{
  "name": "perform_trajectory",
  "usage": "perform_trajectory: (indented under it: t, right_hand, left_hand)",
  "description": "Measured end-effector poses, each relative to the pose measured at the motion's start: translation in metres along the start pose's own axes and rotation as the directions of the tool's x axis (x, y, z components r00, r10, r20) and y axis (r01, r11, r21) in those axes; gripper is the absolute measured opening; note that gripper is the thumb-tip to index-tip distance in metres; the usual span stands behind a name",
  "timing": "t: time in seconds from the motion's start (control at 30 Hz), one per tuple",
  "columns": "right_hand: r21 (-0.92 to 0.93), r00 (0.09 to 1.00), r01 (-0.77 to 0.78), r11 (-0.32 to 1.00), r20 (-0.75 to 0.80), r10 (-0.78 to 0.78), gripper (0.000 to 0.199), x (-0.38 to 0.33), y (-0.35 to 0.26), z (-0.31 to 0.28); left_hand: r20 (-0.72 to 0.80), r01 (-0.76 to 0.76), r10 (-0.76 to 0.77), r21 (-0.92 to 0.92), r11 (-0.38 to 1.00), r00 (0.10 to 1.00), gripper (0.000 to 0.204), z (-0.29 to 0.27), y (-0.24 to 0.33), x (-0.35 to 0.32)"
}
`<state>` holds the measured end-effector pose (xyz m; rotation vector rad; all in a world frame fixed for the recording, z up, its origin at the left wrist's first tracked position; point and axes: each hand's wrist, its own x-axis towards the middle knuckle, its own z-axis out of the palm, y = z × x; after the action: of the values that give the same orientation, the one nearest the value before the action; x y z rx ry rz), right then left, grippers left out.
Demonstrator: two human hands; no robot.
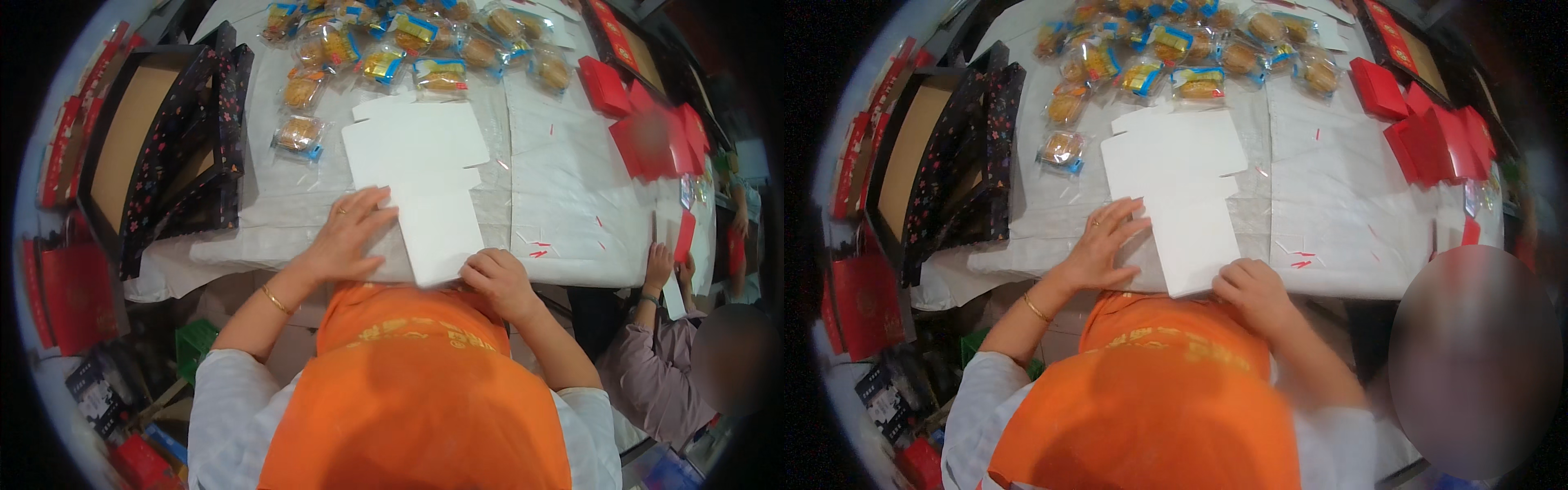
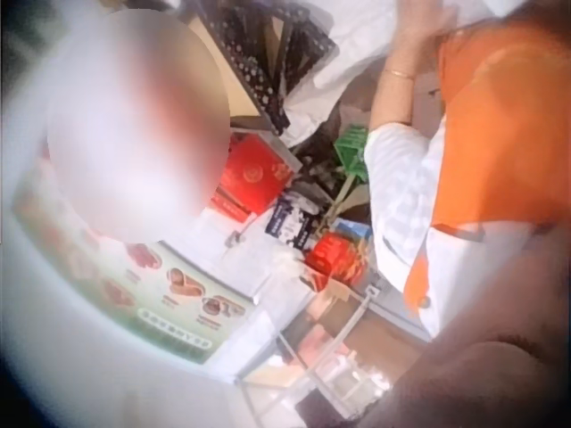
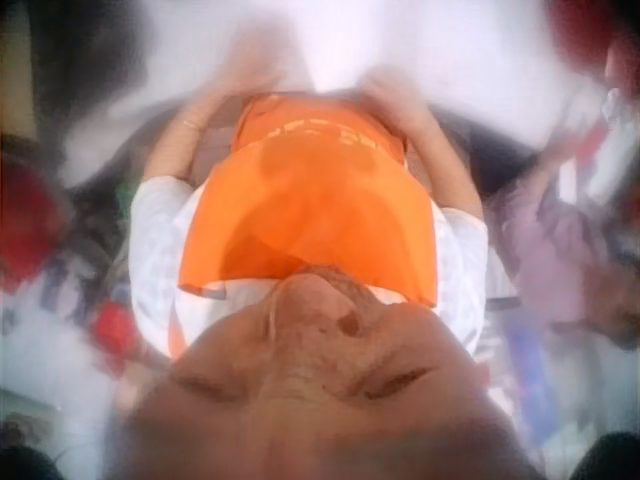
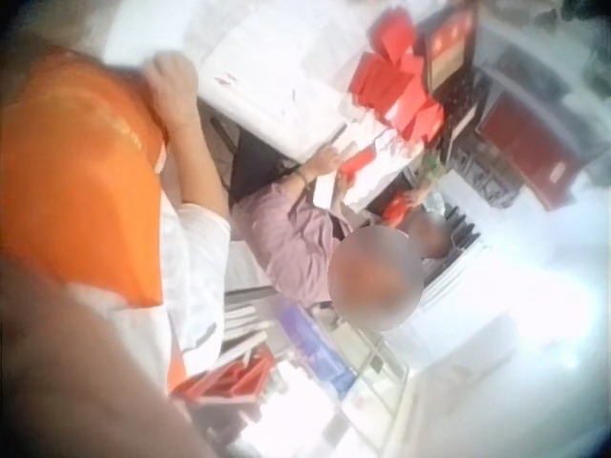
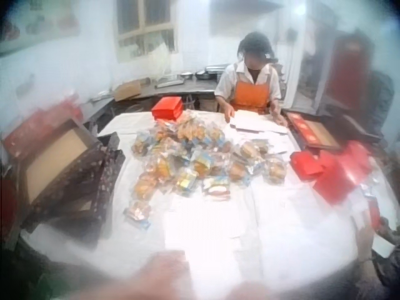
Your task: The person folds flat white cardboard pieces into small red boxes. They repeatedly pick up a flat piece, fold the sides up, and tuck the flaps to form a box. The person places the finished boxes on the table. The task is performed by hand without tools.
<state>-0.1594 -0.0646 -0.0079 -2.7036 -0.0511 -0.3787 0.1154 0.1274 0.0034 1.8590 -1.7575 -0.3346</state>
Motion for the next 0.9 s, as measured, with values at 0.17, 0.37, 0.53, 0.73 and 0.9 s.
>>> perform_trajectory:
  t: [0.17,0.37,0.53,0.73,0.9]
  right_hand:
    - [-0.012,0.995,0.085,0.996,-0.044,-0.086,0.022,-0.018,0.004,-0.027]
    - [-0.038,0.99,0.138,0.99,-0.034,-0.139,0.019,-0.027,0.011,-0.053]
    - [-0.114,0.978,0.208,0.971,0.001,-0.21,0.021,-0.026,0.023,-0.066]
    - [-0.099,0.971,0.239,0.966,0.025,-0.237,0.021,-0.027,0.024,-0.079]
    - [-0.138,0.965,0.257,0.957,0.099,-0.244,0.019,-0.032,0.035,-0.076]
  left_hand:
    - [-0.008,-0.14,0.149,0.294,0.946,0.989,0.064,0.008,-0.029,0.017]
    - [-0.011,-0.317,0.338,0.326,0.891,0.941,0.047,0.022,-0.034,0.016]
    - [0.068,-0.39,0.395,0.378,0.839,0.916,0.041,0.016,-0.025,0.02]
    - [0.122,-0.417,0.402,0.384,0.824,0.907,0.044,0.004,-0.035,0.021]
    - [0.119,-0.45,0.438,0.357,0.819,0.891,0.044,0.009,-0.034,0.039]
